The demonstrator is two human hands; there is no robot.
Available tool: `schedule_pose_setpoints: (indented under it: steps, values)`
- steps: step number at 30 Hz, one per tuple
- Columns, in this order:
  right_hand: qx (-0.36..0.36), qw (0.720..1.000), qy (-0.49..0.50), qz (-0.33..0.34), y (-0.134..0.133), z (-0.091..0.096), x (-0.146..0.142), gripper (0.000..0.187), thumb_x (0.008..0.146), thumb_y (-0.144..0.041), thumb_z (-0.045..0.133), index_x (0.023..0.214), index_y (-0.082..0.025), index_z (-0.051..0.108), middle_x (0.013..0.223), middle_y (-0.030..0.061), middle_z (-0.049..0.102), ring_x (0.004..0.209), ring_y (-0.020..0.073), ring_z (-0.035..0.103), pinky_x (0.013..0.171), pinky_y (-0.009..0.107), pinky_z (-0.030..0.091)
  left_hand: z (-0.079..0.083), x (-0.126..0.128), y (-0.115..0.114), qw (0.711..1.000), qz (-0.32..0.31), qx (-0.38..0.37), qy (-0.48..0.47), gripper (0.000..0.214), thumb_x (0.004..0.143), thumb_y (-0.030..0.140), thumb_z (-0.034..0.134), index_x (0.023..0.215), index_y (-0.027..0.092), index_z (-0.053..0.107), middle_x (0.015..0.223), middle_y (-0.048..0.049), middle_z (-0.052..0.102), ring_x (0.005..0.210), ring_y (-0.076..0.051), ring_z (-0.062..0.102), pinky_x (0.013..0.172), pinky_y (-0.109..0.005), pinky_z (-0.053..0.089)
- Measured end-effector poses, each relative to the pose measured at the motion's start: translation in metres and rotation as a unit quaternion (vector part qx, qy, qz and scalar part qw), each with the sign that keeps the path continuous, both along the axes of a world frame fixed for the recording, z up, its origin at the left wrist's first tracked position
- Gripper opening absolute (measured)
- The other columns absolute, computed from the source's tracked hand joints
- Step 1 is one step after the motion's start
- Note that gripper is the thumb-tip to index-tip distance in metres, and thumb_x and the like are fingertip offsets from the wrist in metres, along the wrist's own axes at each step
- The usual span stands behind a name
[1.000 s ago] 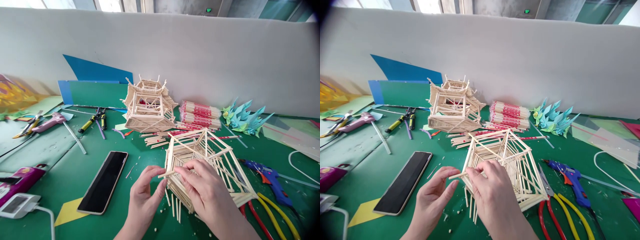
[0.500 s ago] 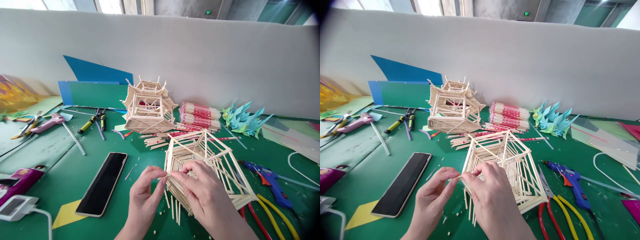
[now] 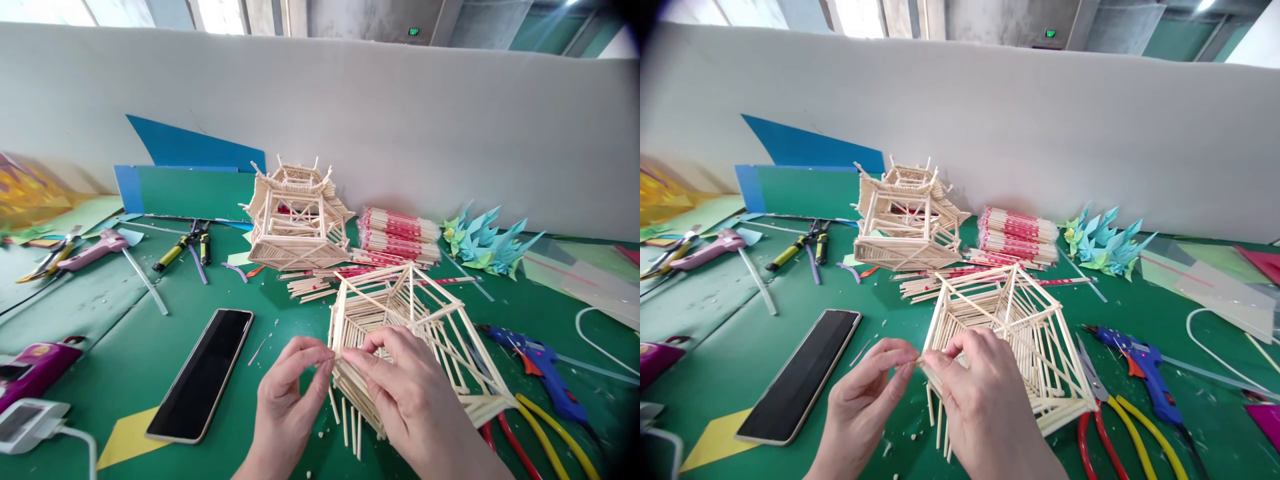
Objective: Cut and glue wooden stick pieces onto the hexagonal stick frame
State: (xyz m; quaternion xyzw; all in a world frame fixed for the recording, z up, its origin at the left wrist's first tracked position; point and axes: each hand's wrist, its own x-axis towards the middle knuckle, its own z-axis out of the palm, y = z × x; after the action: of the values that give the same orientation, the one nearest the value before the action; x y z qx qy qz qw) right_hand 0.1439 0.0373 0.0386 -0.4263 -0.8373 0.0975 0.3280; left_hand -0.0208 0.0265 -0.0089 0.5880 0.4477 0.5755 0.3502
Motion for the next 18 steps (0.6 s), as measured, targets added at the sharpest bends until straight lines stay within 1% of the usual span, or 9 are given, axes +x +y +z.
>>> schedule_pose_setpoints:
  steps: [8,13,18]
  values:
    - [-0.005,1.000,-0.006,-0.005,-0.0006,-0.0005,0.0011,0.033,0.079,-0.007,0.045,0.097,-0.020,0.069,0.078,0.0080,0.061,0.074,0.0211,0.055,0.063,0.038,0.048,-0.0001,-0.0001,-0.0001,1.000,0.000,0.002,0.007,0.016,0.079,0.011,0.058,0.083,0.024,0.066,0.079,-0.0013,0.060,0.075,-0.014,0.058,0.064,-0.023,0.048]
    - [-0.011,1.000,-0.006,0.000,0.0000,-0.0012,0.0014,0.038,0.077,-0.003,0.044,0.099,-0.021,0.069,0.078,0.0082,0.061,0.075,0.0213,0.055,0.063,0.038,0.048,-0.0011,-0.0011,-0.0001,1.000,-0.004,-0.004,0.017,0.017,0.080,0.010,0.057,0.084,0.025,0.065,0.080,-0.0013,0.059,0.075,-0.014,0.058,0.063,-0.023,0.047]
    - [-0.011,1.000,-0.007,0.004,0.0011,-0.0003,0.0005,0.039,0.077,-0.003,0.044,0.100,-0.022,0.068,0.078,0.0076,0.060,0.074,0.0212,0.055,0.062,0.037,0.048,-0.0018,-0.0022,-0.0006,1.000,-0.006,0.007,0.021,0.018,0.079,0.008,0.057,0.083,0.024,0.064,0.080,-0.0012,0.059,0.076,-0.014,0.057,0.066,-0.024,0.048]
